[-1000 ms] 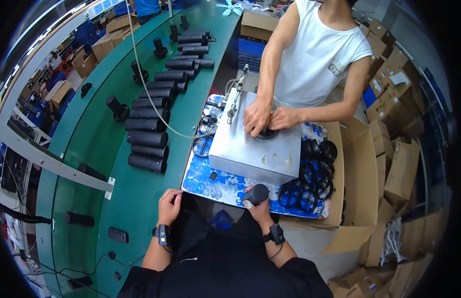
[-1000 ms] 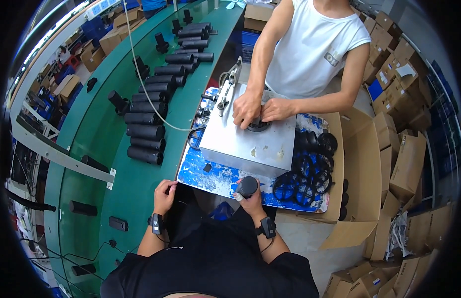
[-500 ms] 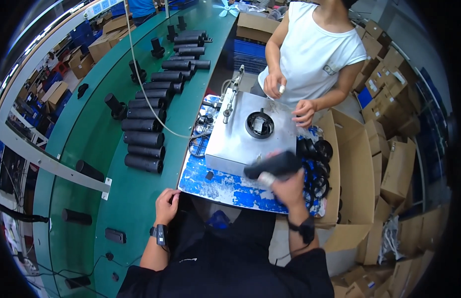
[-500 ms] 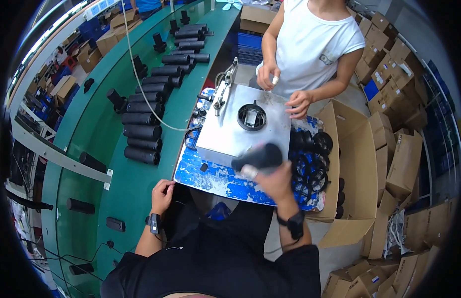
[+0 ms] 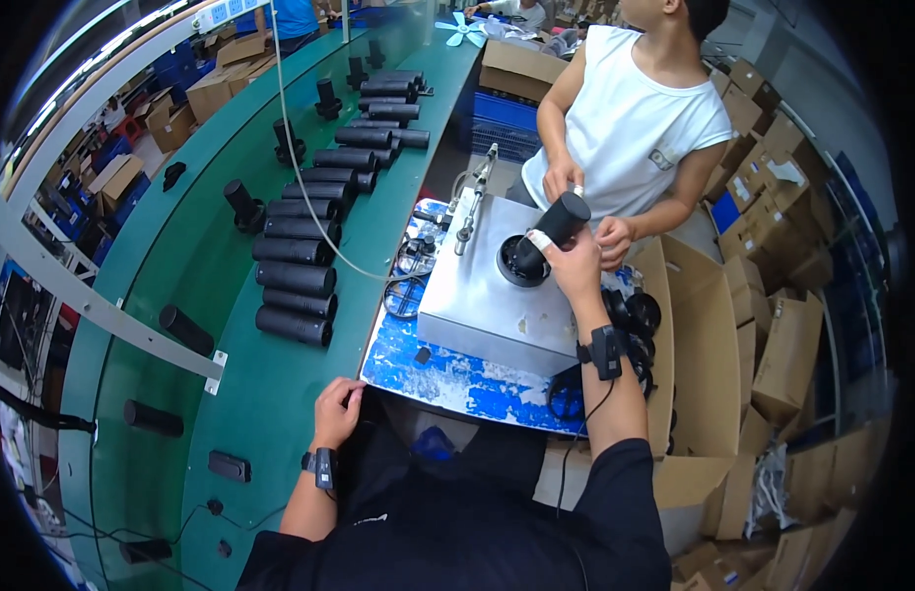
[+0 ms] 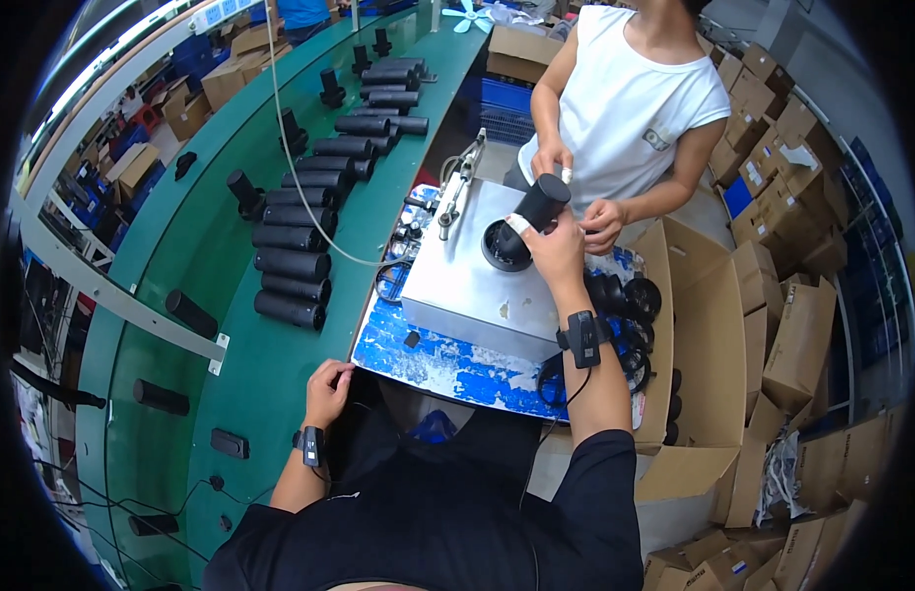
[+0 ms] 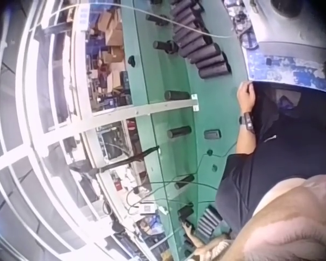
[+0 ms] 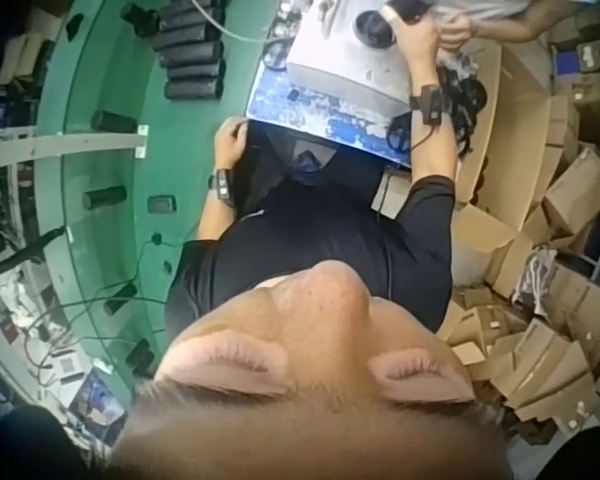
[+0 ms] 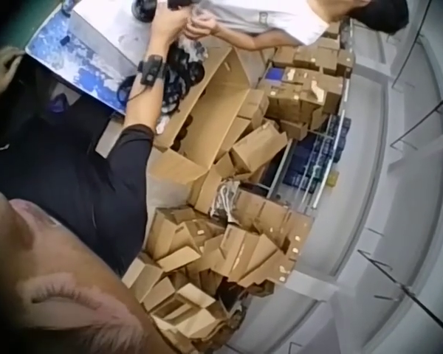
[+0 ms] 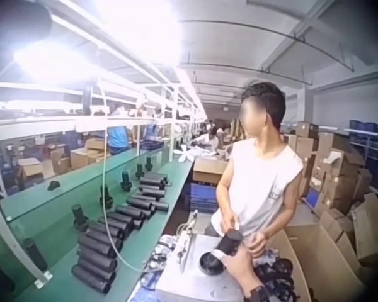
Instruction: Assembling black plastic components using a specialized pneumatic assembly machine on a production line.
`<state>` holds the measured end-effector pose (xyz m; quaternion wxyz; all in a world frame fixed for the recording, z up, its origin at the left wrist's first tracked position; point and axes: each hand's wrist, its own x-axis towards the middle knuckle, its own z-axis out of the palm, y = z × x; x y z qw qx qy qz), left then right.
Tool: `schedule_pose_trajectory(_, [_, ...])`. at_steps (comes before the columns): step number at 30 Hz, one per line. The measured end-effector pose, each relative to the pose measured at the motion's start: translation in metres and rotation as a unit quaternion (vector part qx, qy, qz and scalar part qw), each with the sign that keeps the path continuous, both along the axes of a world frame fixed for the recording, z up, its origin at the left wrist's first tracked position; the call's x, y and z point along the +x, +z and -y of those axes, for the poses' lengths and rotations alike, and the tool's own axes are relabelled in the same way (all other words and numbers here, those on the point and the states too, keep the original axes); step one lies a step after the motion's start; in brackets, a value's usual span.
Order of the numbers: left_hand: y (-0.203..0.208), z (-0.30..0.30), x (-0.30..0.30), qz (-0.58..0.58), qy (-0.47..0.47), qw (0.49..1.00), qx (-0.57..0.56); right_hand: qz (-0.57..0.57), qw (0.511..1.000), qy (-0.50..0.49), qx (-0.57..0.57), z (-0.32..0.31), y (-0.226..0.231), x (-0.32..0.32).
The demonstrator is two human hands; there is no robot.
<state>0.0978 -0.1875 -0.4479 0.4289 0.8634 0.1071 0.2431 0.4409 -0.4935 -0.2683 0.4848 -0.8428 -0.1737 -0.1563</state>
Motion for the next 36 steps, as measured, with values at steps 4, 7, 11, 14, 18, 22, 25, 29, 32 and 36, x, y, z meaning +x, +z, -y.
schedule_pose_trajectory(4, [0.001,0.0,-0.002,-0.009,0.0,1.0,-0.001,-0.014,0.997,-0.022,-0.068,-0.002,0.004,0.005])
schedule_pose_trajectory(7, [0.001,0.0,0.0,-0.018,0.008,1.0,-0.005,-0.006,0.994,-0.016,-0.109,-0.005,-0.005,0.002])
schedule_pose_trajectory(11, [0.002,0.001,0.001,-0.018,0.011,1.0,0.004,0.005,0.992,0.007,-0.129,-0.005,-0.018,-0.002])
schedule_pose_trajectory(14, [0.002,0.002,0.002,-0.018,0.01,1.0,0.006,-0.021,0.994,0.006,-0.105,-0.002,-0.019,0.004])
schedule_pose_trajectory(18, [0.004,-0.001,0.003,-0.021,0.012,1.0,0.005,-0.058,0.985,0.093,-0.136,0.003,-0.01,0.011])
schedule_pose_trajectory(22, [0.002,0.001,0.002,-0.013,0.003,1.0,0.012,-0.093,0.978,0.118,-0.142,0.01,-0.012,0.017])
schedule_pose_trajectory(25, [0.012,0.0,0.01,0.018,-0.008,1.0,0.009,0.001,0.994,0.072,-0.087,0.007,-0.027,0.01])
schedule_pose_trajectory(29, [0.061,0.003,0.048,0.108,-0.087,0.99,0.027,-0.01,0.993,-0.022,-0.116,-0.009,-0.027,-0.002])
schedule_pose_trajectory(32, [0.122,0.002,0.132,0.162,-0.138,0.971,0.105,-0.027,0.996,0.028,-0.085,0.003,-0.025,0.002])
schedule_pose_trajectory(36, [0.122,-0.018,0.268,0.08,-0.154,0.976,0.128,-0.043,0.994,0.056,-0.088,0.009,-0.022,0.003])
